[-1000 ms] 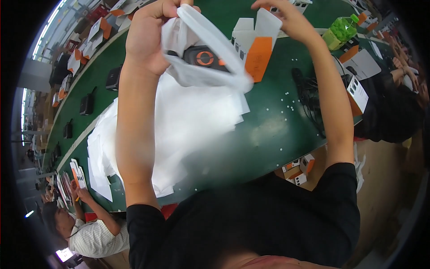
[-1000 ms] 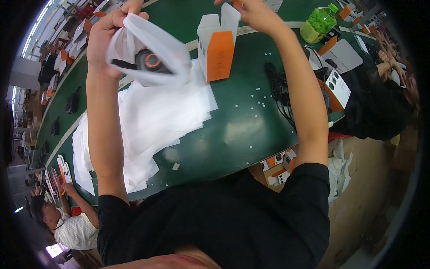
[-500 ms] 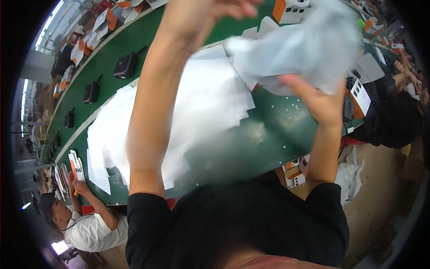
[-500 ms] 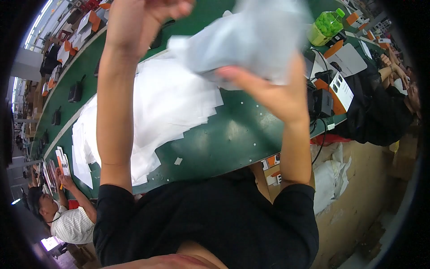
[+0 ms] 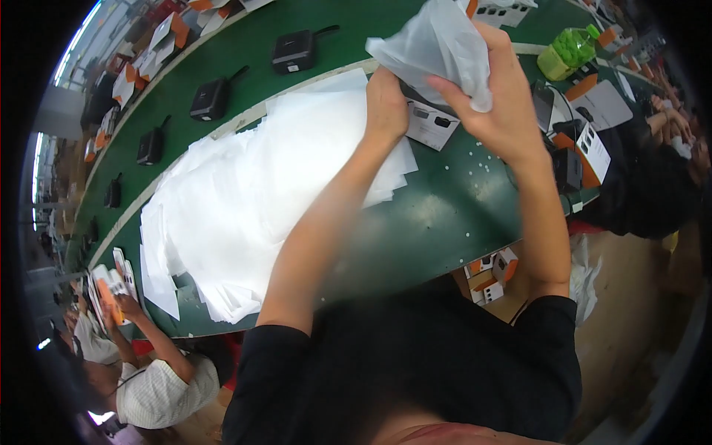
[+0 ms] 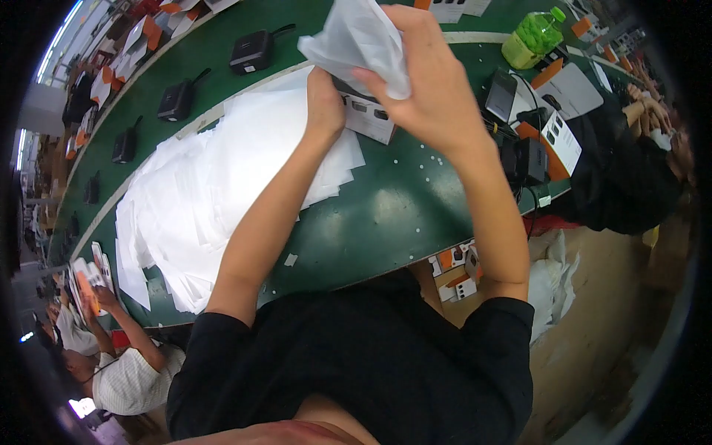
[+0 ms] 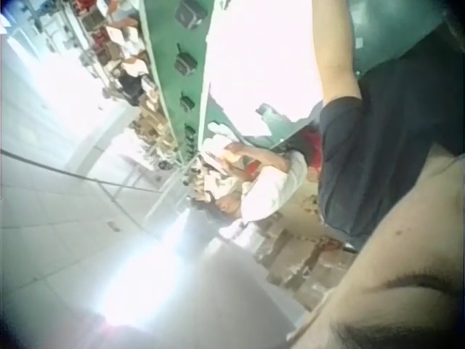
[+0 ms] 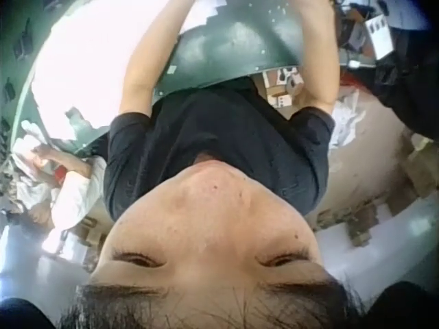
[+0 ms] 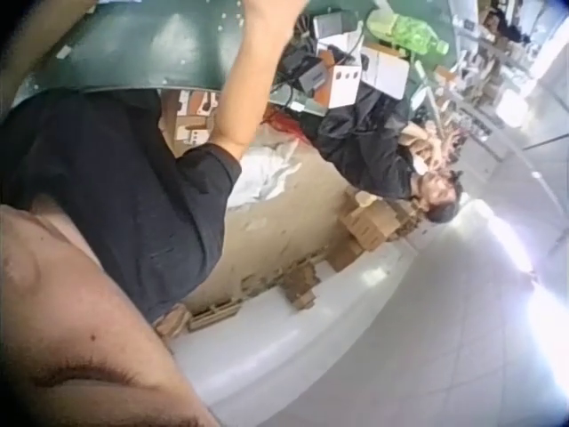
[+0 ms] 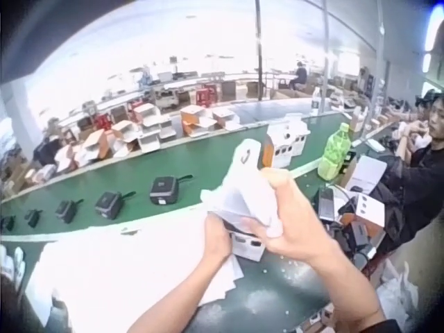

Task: The person packs handheld electronic devices into white cardboard boxes by hand, first placing each device into a plastic protective sleeve, then inserting the sleeved device into the box, and finally sealing the box with product labels.

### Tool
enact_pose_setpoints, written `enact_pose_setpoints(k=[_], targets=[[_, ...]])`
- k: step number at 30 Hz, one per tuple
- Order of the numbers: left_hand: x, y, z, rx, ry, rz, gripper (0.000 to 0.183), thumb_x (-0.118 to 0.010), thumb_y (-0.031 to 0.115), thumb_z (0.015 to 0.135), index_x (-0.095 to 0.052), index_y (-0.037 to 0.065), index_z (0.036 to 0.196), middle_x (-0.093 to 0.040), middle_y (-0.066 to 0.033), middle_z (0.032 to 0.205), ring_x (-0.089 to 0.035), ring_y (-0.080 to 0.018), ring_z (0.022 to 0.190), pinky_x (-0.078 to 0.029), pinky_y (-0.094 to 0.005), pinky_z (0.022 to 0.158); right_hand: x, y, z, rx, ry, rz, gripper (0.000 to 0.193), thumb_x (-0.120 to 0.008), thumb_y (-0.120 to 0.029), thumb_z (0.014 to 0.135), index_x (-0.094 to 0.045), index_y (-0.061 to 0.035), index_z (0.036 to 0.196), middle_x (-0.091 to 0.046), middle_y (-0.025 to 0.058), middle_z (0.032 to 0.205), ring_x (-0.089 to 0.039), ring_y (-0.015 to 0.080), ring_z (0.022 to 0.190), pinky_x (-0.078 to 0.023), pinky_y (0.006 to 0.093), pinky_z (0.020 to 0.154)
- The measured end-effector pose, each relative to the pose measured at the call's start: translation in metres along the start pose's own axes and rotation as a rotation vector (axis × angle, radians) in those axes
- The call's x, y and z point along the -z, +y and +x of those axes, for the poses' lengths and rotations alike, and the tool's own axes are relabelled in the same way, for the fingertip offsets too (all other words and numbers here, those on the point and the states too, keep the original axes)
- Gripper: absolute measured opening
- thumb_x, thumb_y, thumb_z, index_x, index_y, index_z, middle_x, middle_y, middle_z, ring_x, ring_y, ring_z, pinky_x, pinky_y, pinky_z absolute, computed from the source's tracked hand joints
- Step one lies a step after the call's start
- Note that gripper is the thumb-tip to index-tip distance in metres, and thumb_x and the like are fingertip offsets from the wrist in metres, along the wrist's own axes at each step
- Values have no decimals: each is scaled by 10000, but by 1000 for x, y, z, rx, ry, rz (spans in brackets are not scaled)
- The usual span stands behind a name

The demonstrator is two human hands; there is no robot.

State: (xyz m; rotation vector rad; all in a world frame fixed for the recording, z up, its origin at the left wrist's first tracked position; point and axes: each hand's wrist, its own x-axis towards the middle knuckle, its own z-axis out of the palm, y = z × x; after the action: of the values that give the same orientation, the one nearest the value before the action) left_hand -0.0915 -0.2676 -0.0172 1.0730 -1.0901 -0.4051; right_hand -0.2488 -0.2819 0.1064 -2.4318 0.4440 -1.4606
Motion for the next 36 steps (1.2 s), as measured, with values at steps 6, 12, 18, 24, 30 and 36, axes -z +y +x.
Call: enact_pose_setpoints(k=[6,12,18,24,30,36], targets=[[-17,26,-7,66,141,-20,447,-313,297,1056,-620,-25,1006,-685,-225,938,-652,-349,931,-469,-401,872,27,18,-8,164,-394,-346,593,-733,-103,791,-598,-226,1356,-610,76,1263,-592,313,1135,-487,402,943],[-20,3,10,-70,338,139,375,-354,253,1030,-593,-22,940,-646,-214,868,-634,-340,846,-474,-411,764,4,37,-44,100,-527,-606,542,-738,-195,769,-650,-247,1301,-566,26,1361,-506,268,1282,-339,515,1109],[-5,-20,31,-179,344,206,357,-357,244,1030,-608,-7,995,-642,-219,888,-614,-361,837,-466,-423,776,-14,35,-49,-444,106,195,736,-921,-223,669,-608,-74,1318,-499,126,1437,-470,289,1335,-443,449,1027],[2,51,99,-288,512,164,301,-414,180,1037,-605,1,886,-607,-101,768,-608,-222,727,-484,-308,692,-115,184,-12,-509,-154,200,656,-905,-340,734,-618,1,1216,-708,114,1155,-670,186,1052,-525,361,920],[143,76,21,39,252,301,285,-418,188,961,-579,29,787,-602,-74,703,-554,-141,625,-443,-266,625,-139,326,65,-407,-877,-285,747,-852,-444,780,-570,30,1284,-677,193,1239,-675,275,1101,-556,351,923],[168,112,-62,120,153,289,550,-384,453,1106,-587,28,823,-602,-32,784,-535,-111,706,-448,-248,674,-177,156,126,-77,-936,37,468,-662,-487,951,-662,-75,1175,-692,70,986,-685,169,937,-580,357,761]])
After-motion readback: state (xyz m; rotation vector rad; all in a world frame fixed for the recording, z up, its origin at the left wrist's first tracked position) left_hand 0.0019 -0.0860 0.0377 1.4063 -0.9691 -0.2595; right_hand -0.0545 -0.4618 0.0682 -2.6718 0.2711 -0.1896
